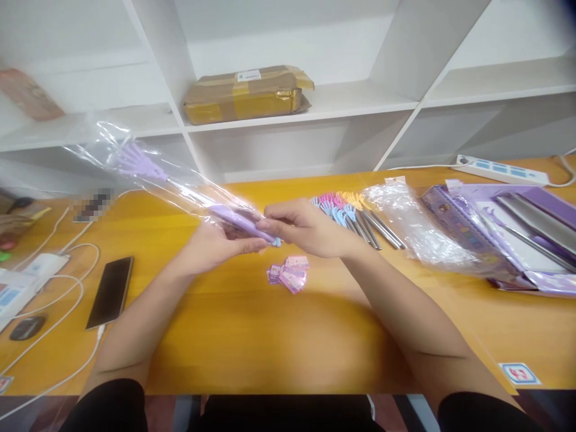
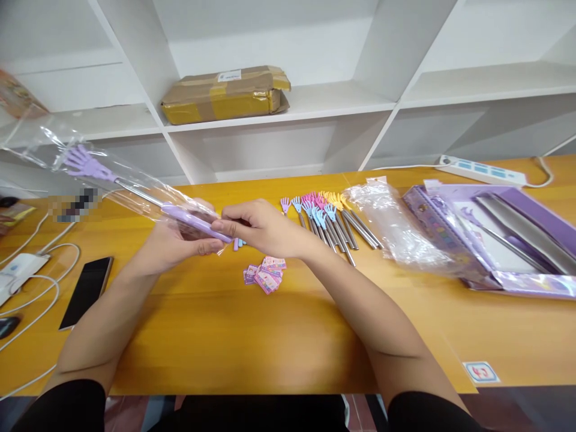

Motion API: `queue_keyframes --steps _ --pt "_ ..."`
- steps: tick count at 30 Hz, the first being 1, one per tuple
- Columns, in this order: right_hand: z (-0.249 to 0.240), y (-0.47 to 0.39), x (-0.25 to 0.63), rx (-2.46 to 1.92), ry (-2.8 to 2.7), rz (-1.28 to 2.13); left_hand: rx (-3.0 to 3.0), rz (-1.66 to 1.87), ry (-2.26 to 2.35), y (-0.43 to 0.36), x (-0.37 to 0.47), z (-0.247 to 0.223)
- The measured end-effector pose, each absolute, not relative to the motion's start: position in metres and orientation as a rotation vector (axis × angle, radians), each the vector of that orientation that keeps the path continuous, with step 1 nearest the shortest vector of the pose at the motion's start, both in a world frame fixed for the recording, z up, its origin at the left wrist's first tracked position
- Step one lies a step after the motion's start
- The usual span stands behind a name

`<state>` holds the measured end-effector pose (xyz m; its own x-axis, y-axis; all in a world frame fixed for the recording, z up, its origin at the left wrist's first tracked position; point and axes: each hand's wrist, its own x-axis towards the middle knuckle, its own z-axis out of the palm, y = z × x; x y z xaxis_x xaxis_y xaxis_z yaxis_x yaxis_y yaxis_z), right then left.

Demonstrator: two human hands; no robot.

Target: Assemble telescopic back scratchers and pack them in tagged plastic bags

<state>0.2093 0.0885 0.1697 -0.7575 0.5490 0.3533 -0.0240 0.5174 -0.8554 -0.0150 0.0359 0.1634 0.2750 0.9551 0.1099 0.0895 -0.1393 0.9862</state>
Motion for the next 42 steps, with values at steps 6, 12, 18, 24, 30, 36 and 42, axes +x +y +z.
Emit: queue_keyframes --steps 6,12,18,24,30,36,42 --pt "0.164 0.094 0.207 -0.291 -2.083 1.483 1.48 1.131 1.01 0.032 -0.007 0.166" --pt "0.147 0.099 0.196 -0.114 -1.893 1.769 1.492 1.249 0.972 0.033 -0.006 0.164" --pt "0.136 0.1 0.184 -0.086 -1.697 1.926 1.586 1.239 1.046 0.033 -0.012 0.164" --pt "0.132 0.098 0.178 -0.301 -1.659 1.819 1.628 1.241 0.932 0.037 -0.014 0.166" --pt "0.137 0.094 0.175 -0.427 -1.502 1.446 1.577 1.307 1.119 0.043 -0.018 0.16" --pt "0.145 0.088 0.184 -0.312 -1.662 1.296 1.768 1.484 1.063 0.053 -0.02 0.166" --pt "0.147 0.084 0.182 -0.439 -1.604 1.565 1.797 1.529 1.103 0.051 -0.024 0.165"
